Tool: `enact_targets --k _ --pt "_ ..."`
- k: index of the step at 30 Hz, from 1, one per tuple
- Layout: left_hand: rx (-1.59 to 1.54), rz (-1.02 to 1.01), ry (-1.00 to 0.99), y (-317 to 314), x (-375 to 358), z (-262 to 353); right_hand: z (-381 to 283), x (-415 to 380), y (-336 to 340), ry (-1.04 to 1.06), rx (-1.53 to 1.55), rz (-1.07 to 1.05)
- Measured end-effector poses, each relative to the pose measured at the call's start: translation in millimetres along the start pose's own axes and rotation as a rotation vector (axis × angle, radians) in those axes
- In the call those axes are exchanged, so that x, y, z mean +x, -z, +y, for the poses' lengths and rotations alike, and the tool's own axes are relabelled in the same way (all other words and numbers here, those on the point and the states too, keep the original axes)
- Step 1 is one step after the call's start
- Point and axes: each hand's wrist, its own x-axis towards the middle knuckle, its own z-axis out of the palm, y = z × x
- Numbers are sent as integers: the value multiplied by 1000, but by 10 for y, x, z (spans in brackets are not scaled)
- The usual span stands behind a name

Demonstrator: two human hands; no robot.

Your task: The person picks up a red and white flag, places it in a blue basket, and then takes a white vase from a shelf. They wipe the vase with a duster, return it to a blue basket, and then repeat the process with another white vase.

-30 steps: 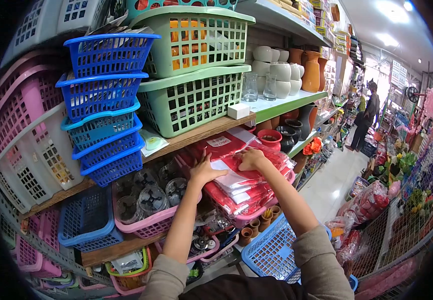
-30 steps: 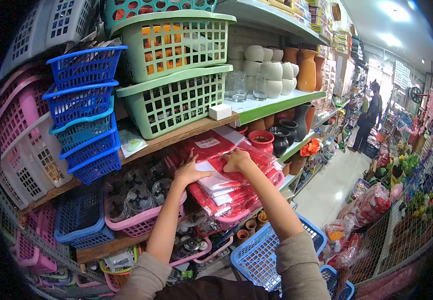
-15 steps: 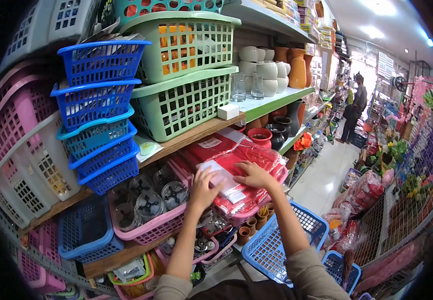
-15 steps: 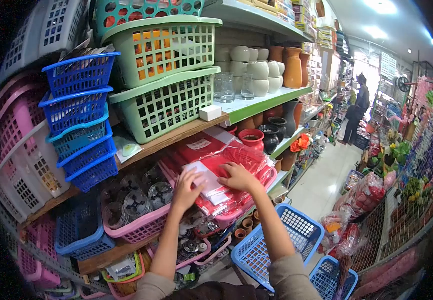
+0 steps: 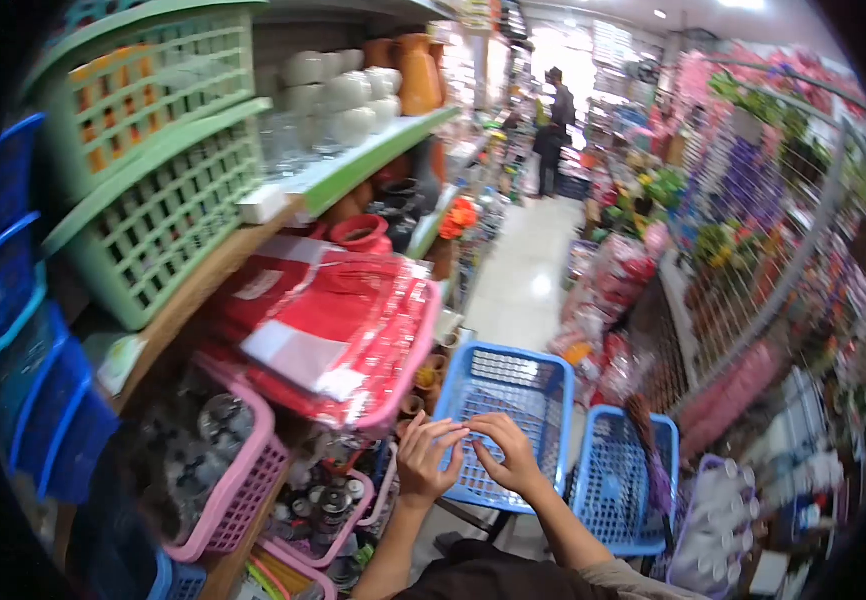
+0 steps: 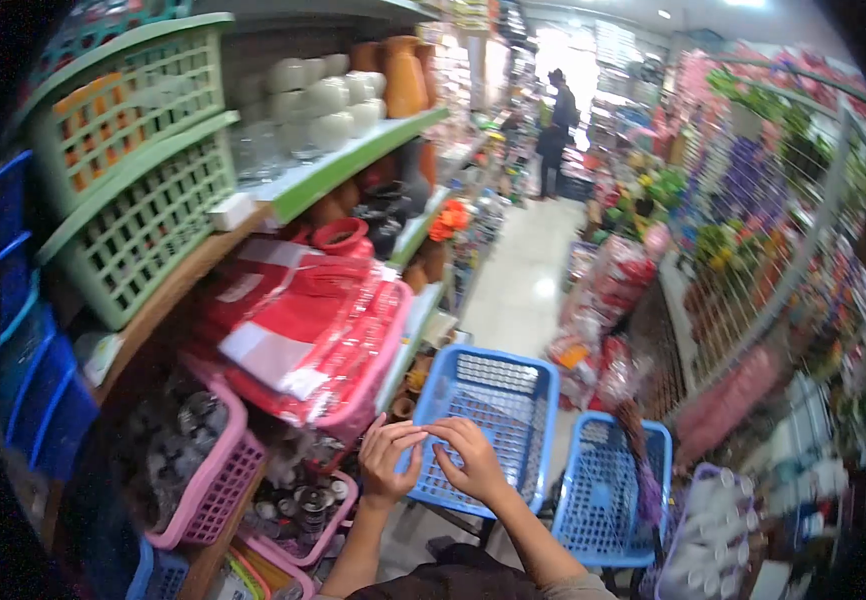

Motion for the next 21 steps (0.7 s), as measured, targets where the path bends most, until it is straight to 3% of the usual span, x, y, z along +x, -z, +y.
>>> enact_targets --k 10,12,15,20,21 --pt "-460 -334 -38 -1130 -448 688 235 -1867 1152 -584 -491 356" --pt "-532 -419 -84 -1261 -509 855 234 -2263 1350 -797 -574 378" --pt "-573 -468 -123 -1381 -533 1082 520 -3005 1539 -954 -753 438" --pt "-595 -485 -96 -1511 -540 1385 969 -3789 1774 -966 -954 428" --pt "-594 -496 -60 -1521 -548 1476 1012 -3834 1790 -1087 -1018 356"
